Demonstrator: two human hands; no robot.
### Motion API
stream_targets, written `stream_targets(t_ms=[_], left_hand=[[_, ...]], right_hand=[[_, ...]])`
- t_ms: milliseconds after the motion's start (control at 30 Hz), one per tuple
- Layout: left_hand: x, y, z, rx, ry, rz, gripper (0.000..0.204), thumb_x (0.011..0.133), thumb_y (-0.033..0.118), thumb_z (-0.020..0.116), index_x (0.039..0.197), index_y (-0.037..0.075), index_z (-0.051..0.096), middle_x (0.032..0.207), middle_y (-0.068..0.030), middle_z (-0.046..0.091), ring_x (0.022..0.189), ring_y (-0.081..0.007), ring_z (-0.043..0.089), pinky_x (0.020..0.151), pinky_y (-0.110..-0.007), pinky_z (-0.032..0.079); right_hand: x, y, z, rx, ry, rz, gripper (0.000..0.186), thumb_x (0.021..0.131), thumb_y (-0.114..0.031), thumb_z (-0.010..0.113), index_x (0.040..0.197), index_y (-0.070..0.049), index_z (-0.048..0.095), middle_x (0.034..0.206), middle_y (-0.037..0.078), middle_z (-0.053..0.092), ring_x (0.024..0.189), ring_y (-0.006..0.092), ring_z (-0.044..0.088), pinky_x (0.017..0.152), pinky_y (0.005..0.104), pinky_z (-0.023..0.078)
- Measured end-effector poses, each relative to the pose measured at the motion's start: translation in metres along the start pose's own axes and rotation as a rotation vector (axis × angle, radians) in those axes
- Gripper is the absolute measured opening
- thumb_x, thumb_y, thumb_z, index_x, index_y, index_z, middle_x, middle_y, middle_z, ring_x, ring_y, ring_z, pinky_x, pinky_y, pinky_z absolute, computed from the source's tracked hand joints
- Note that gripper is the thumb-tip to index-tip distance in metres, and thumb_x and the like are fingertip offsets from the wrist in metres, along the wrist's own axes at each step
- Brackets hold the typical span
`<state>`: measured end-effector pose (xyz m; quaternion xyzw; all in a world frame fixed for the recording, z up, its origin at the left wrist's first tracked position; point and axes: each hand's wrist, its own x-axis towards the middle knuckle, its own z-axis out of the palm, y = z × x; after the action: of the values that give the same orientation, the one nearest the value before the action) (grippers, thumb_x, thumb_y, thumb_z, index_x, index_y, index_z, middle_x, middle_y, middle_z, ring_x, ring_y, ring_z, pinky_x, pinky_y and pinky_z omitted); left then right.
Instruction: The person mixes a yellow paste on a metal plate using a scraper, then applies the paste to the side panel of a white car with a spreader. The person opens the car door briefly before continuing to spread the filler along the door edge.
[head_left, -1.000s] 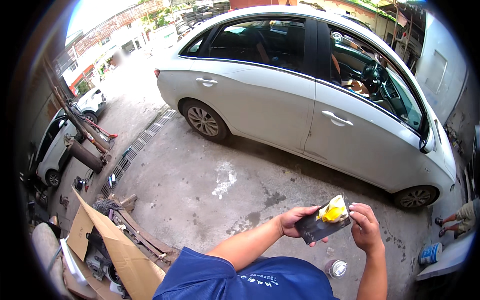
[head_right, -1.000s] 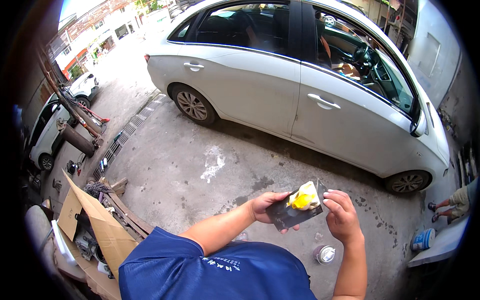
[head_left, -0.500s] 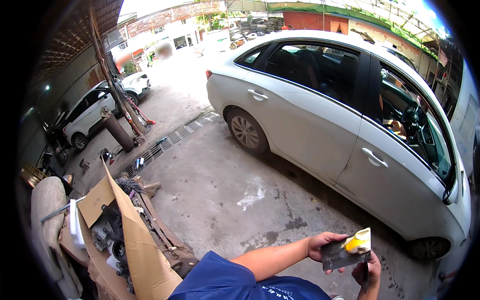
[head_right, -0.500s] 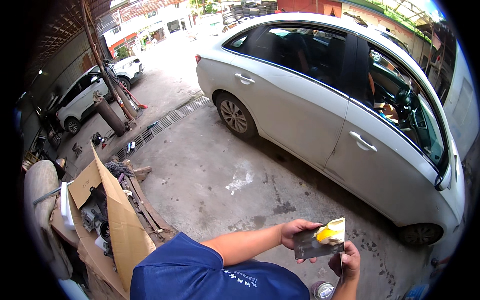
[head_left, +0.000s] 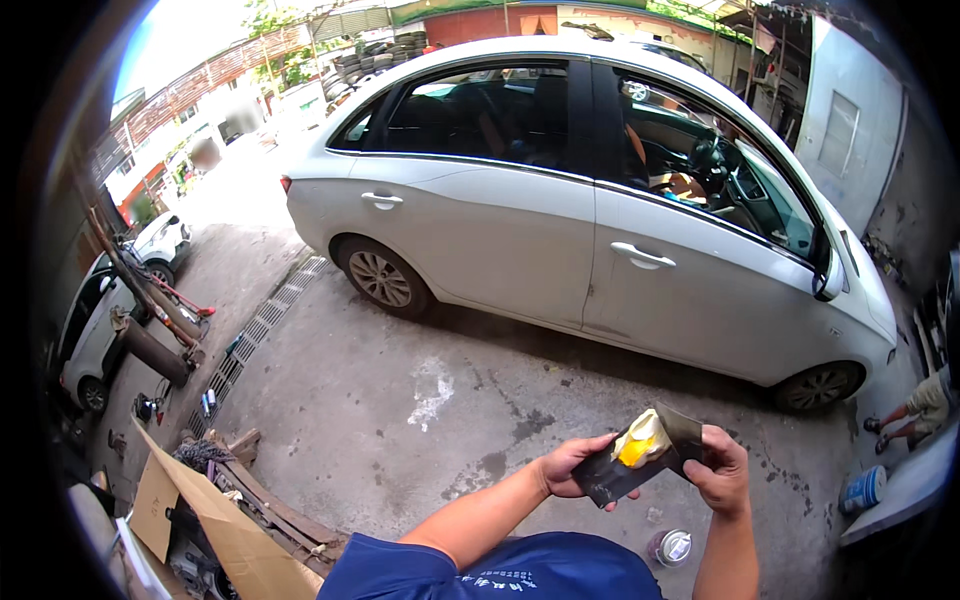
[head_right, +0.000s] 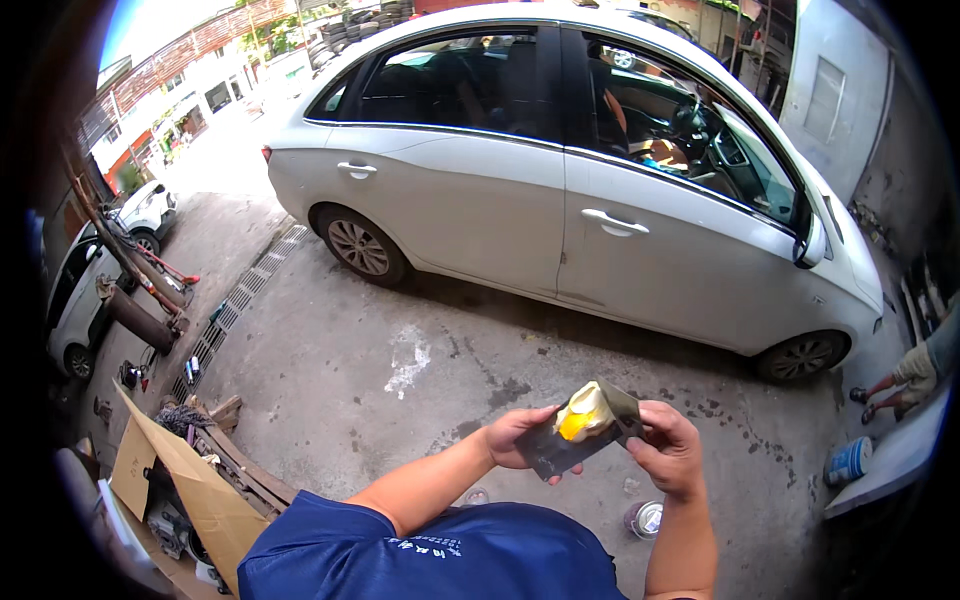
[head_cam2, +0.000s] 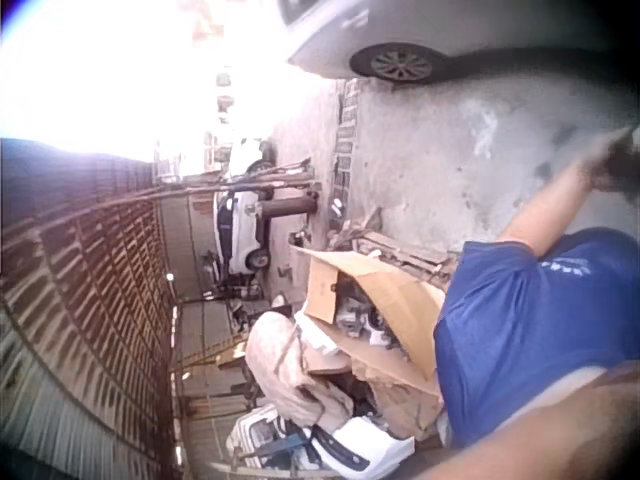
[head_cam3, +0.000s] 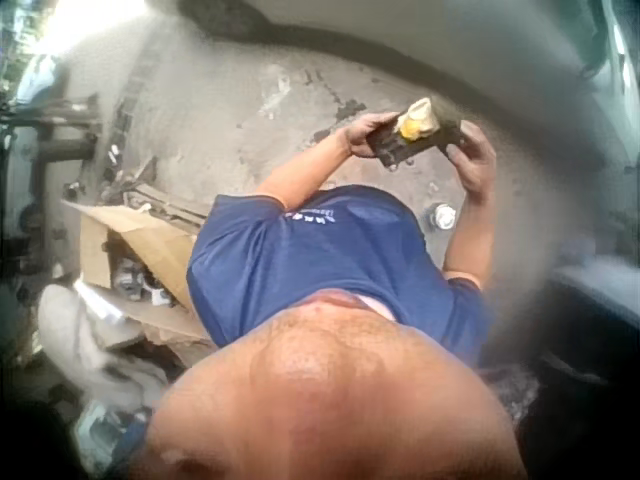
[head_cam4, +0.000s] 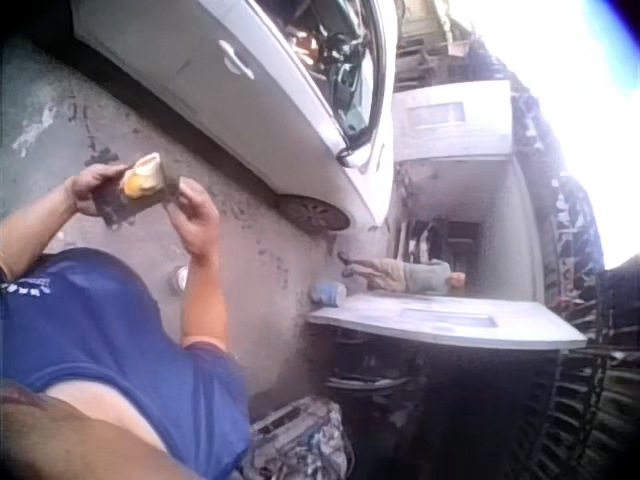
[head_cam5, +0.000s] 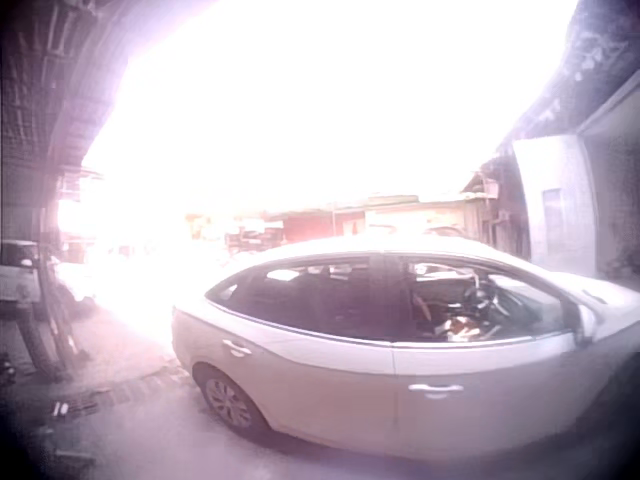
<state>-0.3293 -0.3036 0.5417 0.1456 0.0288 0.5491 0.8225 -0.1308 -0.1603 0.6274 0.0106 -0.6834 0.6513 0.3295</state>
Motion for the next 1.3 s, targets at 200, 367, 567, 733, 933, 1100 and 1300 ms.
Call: stream_targets(t_ms=[200,367,567,733,933,1100,1300], left_hand=[[0.007,0.002,0.010,0.015,-0.025,0.035,0.061,0.099,0.046,0.038,0.146,0.009,0.029,0.140,-0.0192,0.044,0.117,-0.0458,0.052,0.080,-0.055,0.053],[0.025,0.007,0.029,0.183,0.092,0.232,0.060,0.099,0.046,0.038,0.145,0.009,0.032,0.142,-0.0152,0.043,0.127,-0.0413,0.044,0.089,-0.056,0.049],[0.051,-0.018,0.026,0.471,0.260,0.551,0.060,0.100,0.046,0.037,0.144,0.005,0.032,0.140,-0.0136,0.045,0.129,-0.0267,0.045,0.109,-0.042,0.033],[0.047,-0.034,-0.003,0.993,0.283,0.575,0.059,0.101,0.041,0.039,0.145,0.003,0.031,0.139,-0.0129,0.047,0.124,-0.0241,0.049,0.103,-0.037,0.039],[0.031,-0.015,0.011,0.532,0.291,0.225,0.061,0.097,0.042,0.048,0.143,0.004,0.034,0.135,-0.0161,0.049,0.118,-0.0296,0.054,0.087,-0.042,0.053],[0.013,-0.020,0.004,-0.030,-0.065,0.109,0.063,0.095,0.051,0.044,0.143,0.010,0.035,0.134,-0.0179,0.049,0.111,-0.0434,0.056,0.074,-0.057,0.053],[0.016,-0.024,0.016,-0.009,0.060,0.207,0.063,0.096,0.053,0.040,0.142,0.010,0.036,0.134,-0.0159,0.049,0.112,-0.0413,0.056,0.076,-0.056,0.052]], right_hand=[[-0.003,-0.003,-0.018,-0.993,-0.265,-0.137,0.043,0.067,0.012,0.060,0.106,-0.005,0.066,0.109,0.010,0.066,0.105,0.0300,0.061,0.090,0.0367,0.051],[-0.020,-0.009,-0.037,-0.392,0.332,0.323,0.044,0.085,0.002,0.054,0.129,-0.002,0.054,0.117,0.010,0.063,0.108,0.0173,0.059,0.094,0.0313,0.046],[-0.044,0.018,-0.002,0.097,0.207,0.610,0.042,0.089,-0.004,0.057,0.129,-0.001,0.044,0.108,0.010,0.061,0.098,0.0138,0.058,0.089,0.0309,0.047],[-0.020,0.022,0.003,0.309,0.333,0.589,0.038,0.088,-0.005,0.061,0.123,-0.002,0.046,0.106,0.012,0.063,0.096,0.0168,0.061,0.084,0.0319,0.051],[0.002,-0.028,-0.025,0.172,0.278,0.322,0.039,0.086,-0.004,0.063,0.123,-0.001,0.051,0.105,0.012,0.064,0.096,0.0161,0.063,0.085,0.0317,0.052],[0.008,-0.041,0.005,-0.225,-0.192,0.038,0.045,0.073,0.014,0.053,0.113,-0.003,0.063,0.124,0.011,0.057,0.115,0.0238,0.055,0.096,0.0354,0.046],[0.001,-0.012,-0.018,-0.770,-0.033,0.203,0.040,0.074,0.004,0.057,0.112,-0.004,0.066,0.120,0.013,0.062,0.112,0.0269,0.058,0.096,0.0370,0.046]])
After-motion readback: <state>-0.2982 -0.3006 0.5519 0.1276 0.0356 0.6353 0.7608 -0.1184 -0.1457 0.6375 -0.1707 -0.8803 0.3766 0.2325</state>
